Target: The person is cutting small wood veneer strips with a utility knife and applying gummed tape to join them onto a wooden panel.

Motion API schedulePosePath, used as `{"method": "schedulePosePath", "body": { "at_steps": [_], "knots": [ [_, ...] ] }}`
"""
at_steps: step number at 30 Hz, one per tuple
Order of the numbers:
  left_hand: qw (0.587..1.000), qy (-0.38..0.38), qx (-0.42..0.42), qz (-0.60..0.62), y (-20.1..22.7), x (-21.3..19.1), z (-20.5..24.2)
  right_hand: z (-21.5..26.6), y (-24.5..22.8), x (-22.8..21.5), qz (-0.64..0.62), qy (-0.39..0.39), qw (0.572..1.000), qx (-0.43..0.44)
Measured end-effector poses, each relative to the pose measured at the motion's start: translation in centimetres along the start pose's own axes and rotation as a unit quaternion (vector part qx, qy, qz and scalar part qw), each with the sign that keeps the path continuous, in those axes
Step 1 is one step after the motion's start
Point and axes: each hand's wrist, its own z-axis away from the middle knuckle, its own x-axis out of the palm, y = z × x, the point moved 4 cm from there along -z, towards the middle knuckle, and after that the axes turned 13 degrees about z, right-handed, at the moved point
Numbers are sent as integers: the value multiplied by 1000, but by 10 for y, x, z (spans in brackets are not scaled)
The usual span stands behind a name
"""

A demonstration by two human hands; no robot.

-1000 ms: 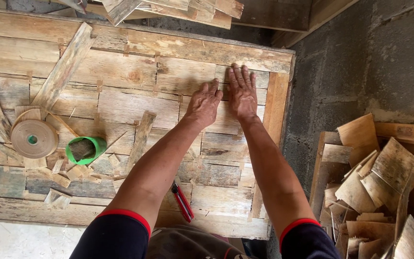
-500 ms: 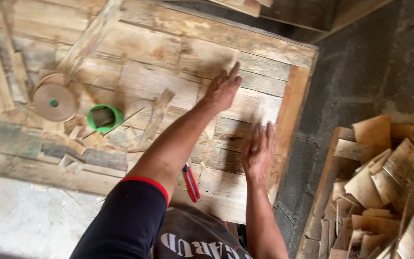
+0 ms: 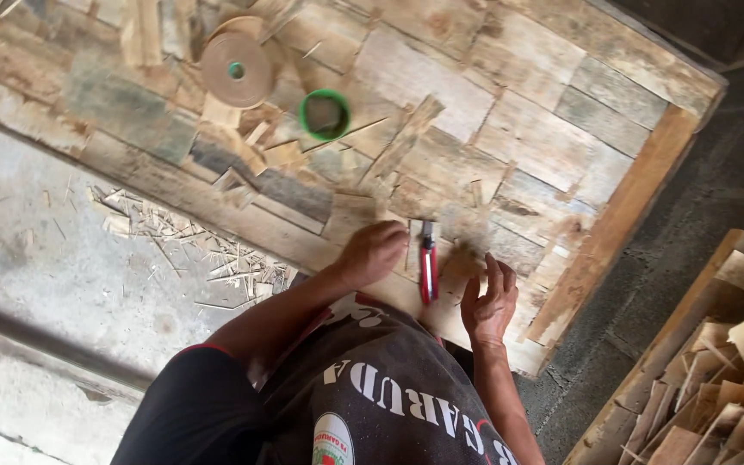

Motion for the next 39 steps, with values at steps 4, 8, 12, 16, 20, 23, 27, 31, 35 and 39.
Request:
{"method": "schedulePosePath", "body": {
  "at_steps": [4,8,12,16,20,23,27,31,35,39],
  "knots": [
    [985,169,-38,6,-23,-97,60,4,-45,19,-8,-44,999,-3],
    [947,293,-119,-58,-61,-164,90,4,-91,25,26,-93,995,19],
    [942,286,-125,-123,-95,-193,86,9,-126,27,43,-100,994,15],
    [951,245,-123,-143,-155,-177,70,16,-152,34,51,-123,991,21],
    [972,133,-41,-189,-138,-176,51,24,-177,34,42,-113,993,-15],
    [986,96,-21,-133,-127,-178,42,32,-189,37,38,-102,994,-31],
    [984,37,-73,-158,-151,-163,32,39,-200,41,25,-87,995,-52],
    [967,-19,-59,-247,-144,-166,21,39,-210,43,31,-91,994,-43],
    [969,-49,-94,-223,-139,-169,14,36,-214,48,30,-88,994,-58],
    [960,-87,-134,-230,-147,-164,12,24,-230,47,22,-95,993,-73]
  ]
}}
